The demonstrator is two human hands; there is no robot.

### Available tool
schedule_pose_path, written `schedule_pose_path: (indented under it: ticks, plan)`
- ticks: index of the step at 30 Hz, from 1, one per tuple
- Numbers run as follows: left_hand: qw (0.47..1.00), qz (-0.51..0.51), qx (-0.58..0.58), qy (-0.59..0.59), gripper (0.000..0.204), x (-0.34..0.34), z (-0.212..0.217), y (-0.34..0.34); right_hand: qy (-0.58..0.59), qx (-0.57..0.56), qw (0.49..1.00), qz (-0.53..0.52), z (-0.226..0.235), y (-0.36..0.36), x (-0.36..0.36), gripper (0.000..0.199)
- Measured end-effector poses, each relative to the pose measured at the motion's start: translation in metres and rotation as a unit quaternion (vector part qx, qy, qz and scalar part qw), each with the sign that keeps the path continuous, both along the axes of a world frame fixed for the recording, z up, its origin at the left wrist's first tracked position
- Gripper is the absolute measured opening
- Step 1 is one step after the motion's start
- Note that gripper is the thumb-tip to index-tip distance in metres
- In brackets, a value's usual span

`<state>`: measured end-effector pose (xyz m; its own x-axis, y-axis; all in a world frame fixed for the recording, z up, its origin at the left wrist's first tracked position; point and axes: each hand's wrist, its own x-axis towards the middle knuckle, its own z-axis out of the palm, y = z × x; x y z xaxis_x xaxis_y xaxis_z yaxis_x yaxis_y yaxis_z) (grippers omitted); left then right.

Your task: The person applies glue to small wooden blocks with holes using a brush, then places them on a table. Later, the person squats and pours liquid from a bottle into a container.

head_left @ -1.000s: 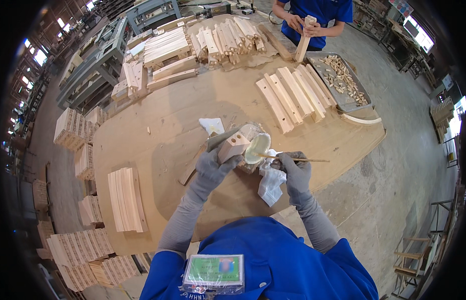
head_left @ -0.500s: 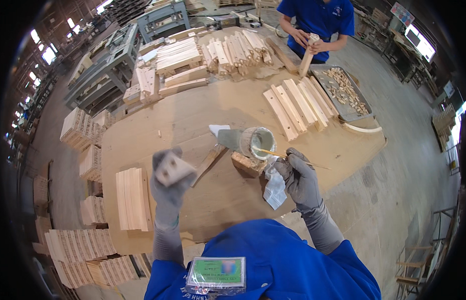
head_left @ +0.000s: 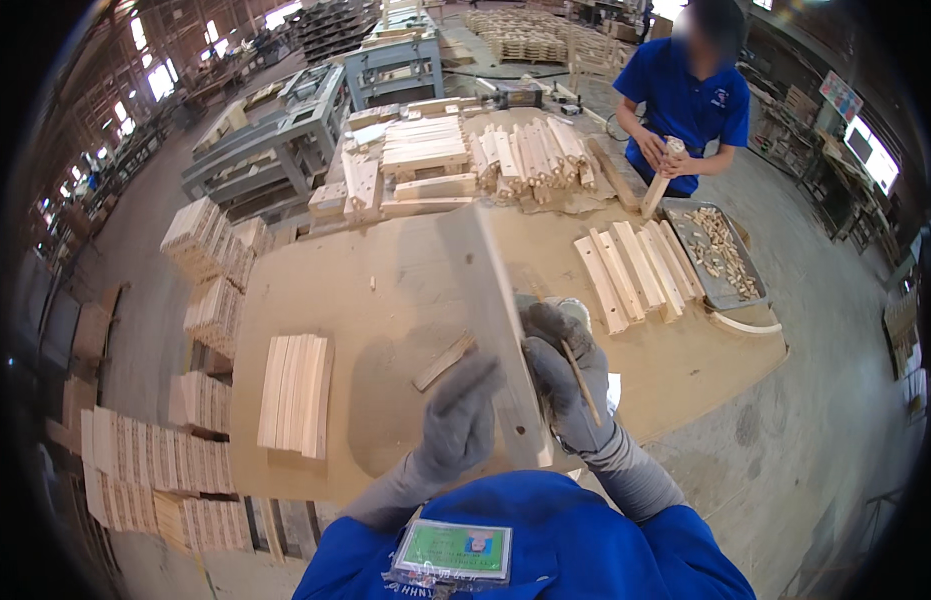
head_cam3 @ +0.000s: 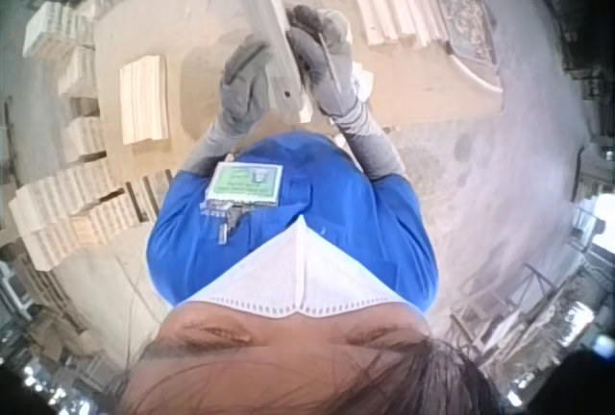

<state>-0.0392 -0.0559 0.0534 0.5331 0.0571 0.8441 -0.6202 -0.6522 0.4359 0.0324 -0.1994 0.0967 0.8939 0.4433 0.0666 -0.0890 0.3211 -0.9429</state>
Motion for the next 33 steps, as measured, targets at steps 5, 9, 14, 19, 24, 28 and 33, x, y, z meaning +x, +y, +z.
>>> schedule_pose_path:
  ticks: [5,9,14,19,24,28,33]
  plan:
    - [0.931,-0.008,-0.360,0.055,0.042,0.017,0.005,-0.017,-0.116,-0.028,0.992,-0.037,-0.018,0.017,-0.018,0.052]
    - [0.814,-0.128,-0.533,0.191,0.044,0.032,0.038,0.003,-0.369,-0.155,0.916,-0.024,-0.046,0.013,-0.020,0.045]
    - [0.896,-0.039,-0.311,0.314,0.050,0.015,0.023,0.037,-0.227,-0.089,0.968,-0.060,-0.018,-0.035,-0.005,0.051]
    - [0.942,-0.075,-0.132,0.301,0.053,0.008,-0.005,0.040,-0.230,-0.086,0.969,-0.009,0.047,-0.070,0.019,0.033]
    - [0.986,-0.004,0.061,0.154,0.063,0.008,-0.041,0.037,-0.060,-0.077,0.995,0.022,0.074,-0.057,0.016,0.020]
    - [0.980,-0.043,0.084,0.174,0.067,0.005,-0.027,0.029,-0.045,-0.085,0.995,0.003,0.072,-0.048,0.019,0.019]
    - [0.950,-0.061,0.039,0.304,0.060,0.002,-0.018,0.024,-0.078,-0.051,0.996,-0.006,0.056,-0.049,0.028,0.019]
